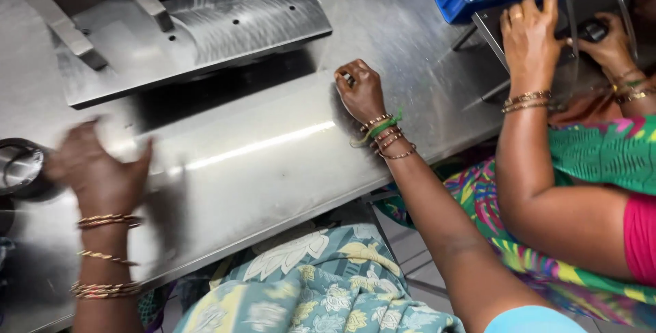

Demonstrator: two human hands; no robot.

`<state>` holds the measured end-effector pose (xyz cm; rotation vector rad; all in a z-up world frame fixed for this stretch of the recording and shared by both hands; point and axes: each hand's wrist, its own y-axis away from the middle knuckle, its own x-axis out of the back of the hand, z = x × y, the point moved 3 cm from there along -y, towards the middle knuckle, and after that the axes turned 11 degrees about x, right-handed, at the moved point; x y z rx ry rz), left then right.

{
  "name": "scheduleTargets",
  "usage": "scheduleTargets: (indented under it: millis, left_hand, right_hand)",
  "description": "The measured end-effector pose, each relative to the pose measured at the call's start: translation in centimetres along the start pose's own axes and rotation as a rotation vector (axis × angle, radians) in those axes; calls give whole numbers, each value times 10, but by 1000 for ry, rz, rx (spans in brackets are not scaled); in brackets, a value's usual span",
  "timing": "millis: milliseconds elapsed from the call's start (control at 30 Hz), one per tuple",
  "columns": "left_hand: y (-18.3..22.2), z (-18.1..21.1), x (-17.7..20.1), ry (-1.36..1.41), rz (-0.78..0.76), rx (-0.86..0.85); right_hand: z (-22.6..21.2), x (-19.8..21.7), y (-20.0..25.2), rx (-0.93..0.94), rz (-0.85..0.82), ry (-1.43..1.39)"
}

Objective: Inspecting and measuring metal cylindrical parts using a dial gauge fixture on a metal workbench with coworkers.

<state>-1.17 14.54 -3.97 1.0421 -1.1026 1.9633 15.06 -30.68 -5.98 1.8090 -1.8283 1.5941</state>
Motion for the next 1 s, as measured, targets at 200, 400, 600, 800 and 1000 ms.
scheduleTargets:
  millis: [200,400,600,800,1000]
  left_hand:
    - [-7,153,-4,200,-335,-171]
    - [6,184,-47,512,-234,-248]
    - [10,170,-43,756,-116,-138]
    - [10,172,-51,860,-178,-68]
    - [12,181,-57,835,-238,-108]
  right_hand:
    - [-21,12,0,-53,-6,-8]
    - [-27,14,2,-41,-15,7]
    - [-28,14,1,-55,-29,-4]
    - [-34,15,2,41,-9,32]
    - [-29,5,14,179,104,249]
